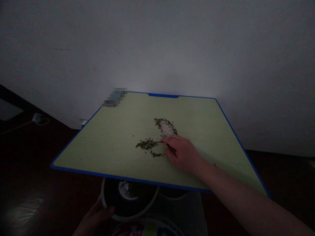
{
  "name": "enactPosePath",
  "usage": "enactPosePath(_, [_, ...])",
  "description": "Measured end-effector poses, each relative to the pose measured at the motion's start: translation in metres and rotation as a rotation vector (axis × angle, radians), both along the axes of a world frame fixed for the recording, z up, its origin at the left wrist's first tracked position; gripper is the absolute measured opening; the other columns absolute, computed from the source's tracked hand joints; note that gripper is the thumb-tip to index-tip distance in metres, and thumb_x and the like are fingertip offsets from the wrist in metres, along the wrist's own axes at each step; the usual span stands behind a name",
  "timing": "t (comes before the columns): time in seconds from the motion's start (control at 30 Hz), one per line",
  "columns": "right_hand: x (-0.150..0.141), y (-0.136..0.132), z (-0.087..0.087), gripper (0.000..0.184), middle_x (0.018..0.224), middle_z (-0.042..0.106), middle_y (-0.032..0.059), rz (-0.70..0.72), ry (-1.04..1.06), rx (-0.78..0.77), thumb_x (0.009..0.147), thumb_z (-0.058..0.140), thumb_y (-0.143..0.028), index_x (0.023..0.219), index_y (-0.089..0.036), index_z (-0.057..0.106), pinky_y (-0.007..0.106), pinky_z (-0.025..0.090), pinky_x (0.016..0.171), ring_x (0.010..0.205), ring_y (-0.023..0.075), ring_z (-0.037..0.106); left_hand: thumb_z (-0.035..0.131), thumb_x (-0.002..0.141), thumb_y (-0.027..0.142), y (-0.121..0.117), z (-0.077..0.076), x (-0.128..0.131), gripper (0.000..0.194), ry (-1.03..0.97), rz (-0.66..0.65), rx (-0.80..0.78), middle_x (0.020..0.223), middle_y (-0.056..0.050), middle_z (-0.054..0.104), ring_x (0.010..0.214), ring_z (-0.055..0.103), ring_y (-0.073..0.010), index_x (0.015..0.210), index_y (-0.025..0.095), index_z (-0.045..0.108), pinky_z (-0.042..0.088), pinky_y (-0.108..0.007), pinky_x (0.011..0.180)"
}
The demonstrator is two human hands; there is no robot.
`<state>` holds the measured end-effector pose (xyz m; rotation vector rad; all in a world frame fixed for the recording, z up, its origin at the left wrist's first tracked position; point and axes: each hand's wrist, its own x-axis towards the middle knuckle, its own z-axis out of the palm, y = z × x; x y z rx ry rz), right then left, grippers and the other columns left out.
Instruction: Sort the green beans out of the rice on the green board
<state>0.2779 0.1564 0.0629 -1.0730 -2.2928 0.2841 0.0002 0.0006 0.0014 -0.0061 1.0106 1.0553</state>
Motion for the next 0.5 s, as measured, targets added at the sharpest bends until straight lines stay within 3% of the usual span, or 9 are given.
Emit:
enactPosePath(0.23, [0.0009, 0.0009, -0.0004, 0.026, 0.093, 0.071, 0.0083, 0.046, 0.031, -0.027, 0.087, 0.048, -0.013, 0.108, -0.016, 0.064, 0.031, 0.053, 0.076, 0.084, 0.0178, 0.066, 0.075, 0.06, 0.008, 0.0008, 0.0038, 0.0006, 0.091, 0.039, 0.011, -0.019, 0.111, -0.016, 0.075, 0.108, 0.065, -0.0407, 0.142, 0.023, 0.039, 0.048, -0.052, 0.096])
enactPosePath(0.5, [0.0046, -0.0015, 0.0018, 0.023, 0.086, 0.07, 0.0065, 0.063, 0.048, -0.016, 0.083, 0.05, -0.012, 0.1, -0.018, 0.064, 0.029, 0.052, 0.07, 0.078, 0.0167, 0.065, 0.076, 0.062, 0.012, 0.0004, 0.0024, 0.0, 0.086, -0.002, -0.007, 0.02, 0.11, -0.013, 0.076, 0.108, 0.065, -0.0394, 0.14, 0.027, 0.042, 0.049, -0.051, 0.095])
